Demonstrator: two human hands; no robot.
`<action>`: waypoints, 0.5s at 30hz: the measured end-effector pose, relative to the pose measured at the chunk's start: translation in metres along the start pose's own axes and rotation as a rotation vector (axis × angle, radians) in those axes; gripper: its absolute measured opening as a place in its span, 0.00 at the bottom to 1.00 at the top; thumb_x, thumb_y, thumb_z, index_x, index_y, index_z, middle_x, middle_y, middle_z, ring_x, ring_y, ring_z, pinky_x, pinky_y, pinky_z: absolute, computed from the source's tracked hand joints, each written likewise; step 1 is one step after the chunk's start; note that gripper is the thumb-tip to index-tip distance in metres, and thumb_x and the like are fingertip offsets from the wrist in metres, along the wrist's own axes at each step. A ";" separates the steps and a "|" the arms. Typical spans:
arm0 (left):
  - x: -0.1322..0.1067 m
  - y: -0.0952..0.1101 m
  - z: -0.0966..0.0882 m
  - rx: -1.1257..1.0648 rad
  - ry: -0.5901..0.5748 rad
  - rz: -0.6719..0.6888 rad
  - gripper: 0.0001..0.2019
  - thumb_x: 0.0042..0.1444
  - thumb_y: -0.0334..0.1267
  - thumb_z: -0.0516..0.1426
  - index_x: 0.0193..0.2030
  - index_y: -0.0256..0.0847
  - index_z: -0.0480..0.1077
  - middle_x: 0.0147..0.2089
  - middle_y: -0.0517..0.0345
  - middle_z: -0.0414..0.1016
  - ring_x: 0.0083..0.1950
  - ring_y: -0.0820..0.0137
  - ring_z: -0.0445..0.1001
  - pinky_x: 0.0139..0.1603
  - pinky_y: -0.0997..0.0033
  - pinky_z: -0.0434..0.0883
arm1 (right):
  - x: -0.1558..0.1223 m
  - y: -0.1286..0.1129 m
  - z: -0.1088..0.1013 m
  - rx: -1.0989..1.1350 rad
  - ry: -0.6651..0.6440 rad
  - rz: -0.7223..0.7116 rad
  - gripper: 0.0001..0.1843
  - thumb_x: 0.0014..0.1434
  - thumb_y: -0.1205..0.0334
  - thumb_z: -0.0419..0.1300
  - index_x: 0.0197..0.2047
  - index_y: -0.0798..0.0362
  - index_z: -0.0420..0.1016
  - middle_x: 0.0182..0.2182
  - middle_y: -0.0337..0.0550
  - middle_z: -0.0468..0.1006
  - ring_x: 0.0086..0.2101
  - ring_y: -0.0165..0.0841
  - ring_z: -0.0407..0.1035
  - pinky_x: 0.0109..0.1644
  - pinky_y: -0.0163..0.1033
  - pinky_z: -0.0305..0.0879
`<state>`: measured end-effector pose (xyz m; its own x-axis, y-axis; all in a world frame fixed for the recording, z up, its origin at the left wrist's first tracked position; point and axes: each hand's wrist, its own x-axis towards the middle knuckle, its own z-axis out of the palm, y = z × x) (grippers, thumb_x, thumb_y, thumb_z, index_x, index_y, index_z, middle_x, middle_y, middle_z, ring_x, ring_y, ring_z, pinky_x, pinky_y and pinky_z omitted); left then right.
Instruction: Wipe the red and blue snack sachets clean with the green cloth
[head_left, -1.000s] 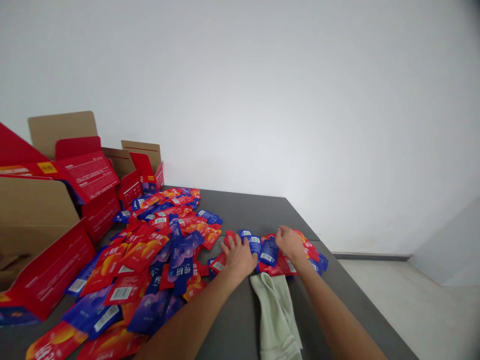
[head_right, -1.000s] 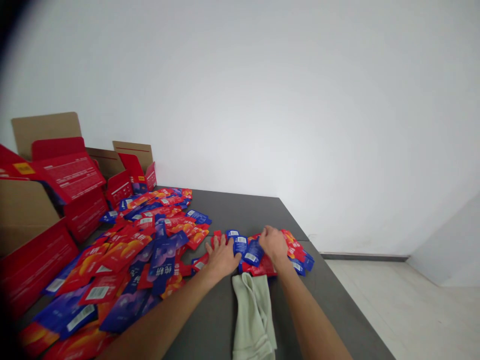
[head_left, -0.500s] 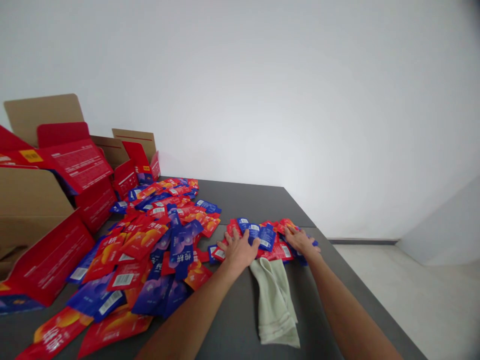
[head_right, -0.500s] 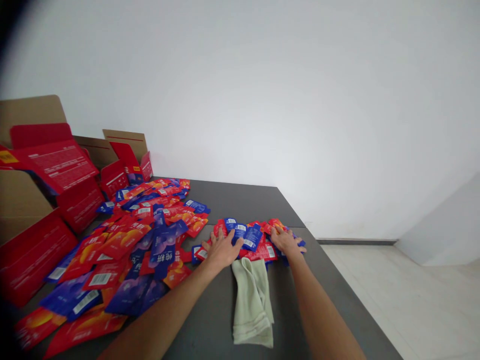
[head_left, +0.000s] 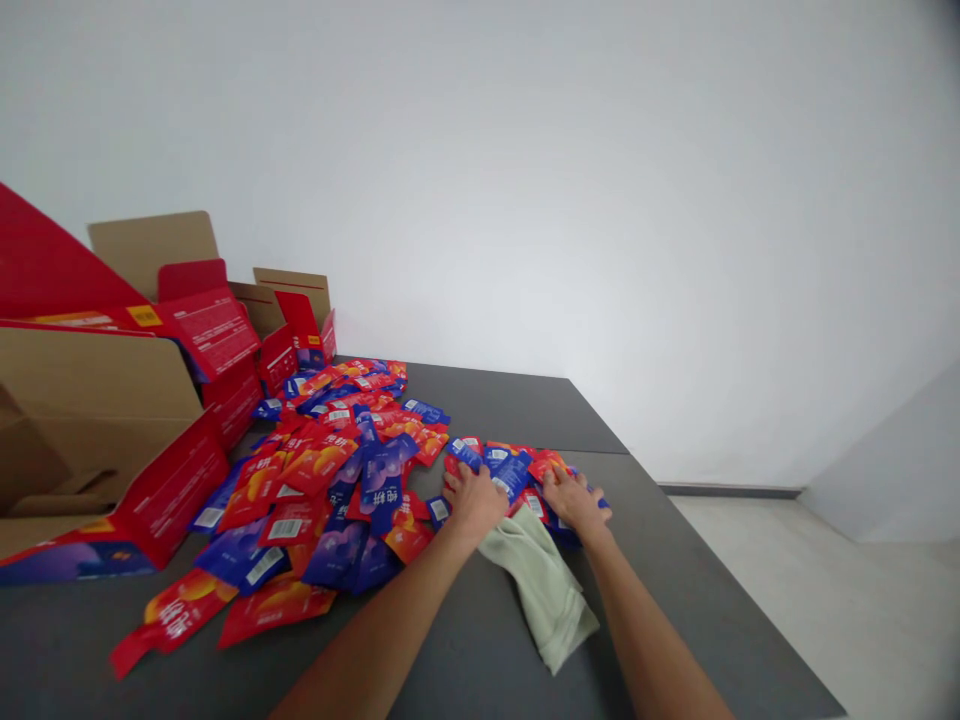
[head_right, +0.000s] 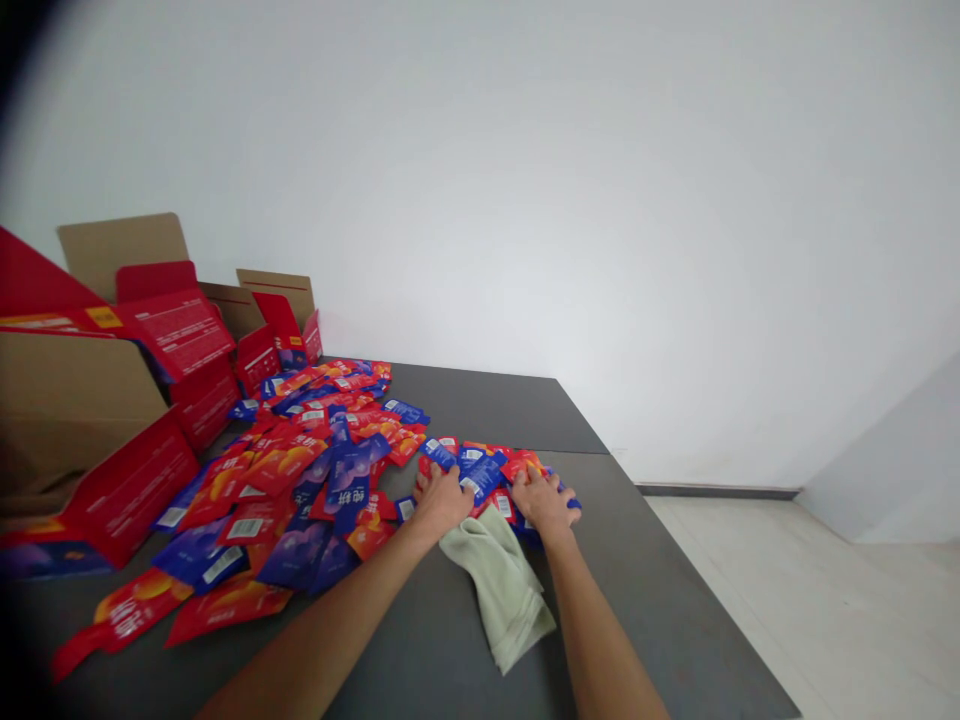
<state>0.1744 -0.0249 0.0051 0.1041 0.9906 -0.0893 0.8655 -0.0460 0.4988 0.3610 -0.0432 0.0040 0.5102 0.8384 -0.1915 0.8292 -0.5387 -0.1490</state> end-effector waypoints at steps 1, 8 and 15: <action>-0.003 -0.002 -0.002 -0.015 -0.010 0.020 0.25 0.57 0.46 0.51 0.60 0.39 0.69 0.69 0.33 0.57 0.68 0.37 0.57 0.62 0.40 0.58 | -0.007 -0.005 0.002 0.017 0.007 0.015 0.35 0.67 0.41 0.30 0.71 0.42 0.53 0.66 0.59 0.56 0.63 0.61 0.52 0.56 0.71 0.50; -0.015 -0.022 -0.018 -0.075 -0.020 0.162 0.19 0.62 0.40 0.49 0.56 0.42 0.72 0.65 0.44 0.67 0.67 0.55 0.63 0.64 0.59 0.60 | -0.040 -0.026 0.008 0.090 0.024 0.021 0.37 0.65 0.34 0.31 0.71 0.35 0.52 0.67 0.55 0.56 0.63 0.61 0.52 0.56 0.69 0.52; -0.017 -0.047 -0.041 -0.096 0.006 0.228 0.16 0.61 0.31 0.48 0.47 0.43 0.76 0.50 0.52 0.80 0.53 0.66 0.75 0.54 0.70 0.67 | -0.069 -0.024 -0.001 0.079 0.108 -0.070 0.34 0.66 0.35 0.36 0.70 0.36 0.53 0.69 0.51 0.54 0.65 0.59 0.50 0.61 0.68 0.46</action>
<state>0.1122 -0.0347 0.0182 0.2881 0.9568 0.0399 0.7694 -0.2560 0.5853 0.3063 -0.0879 0.0220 0.4769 0.8760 -0.0727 0.8453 -0.4797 -0.2352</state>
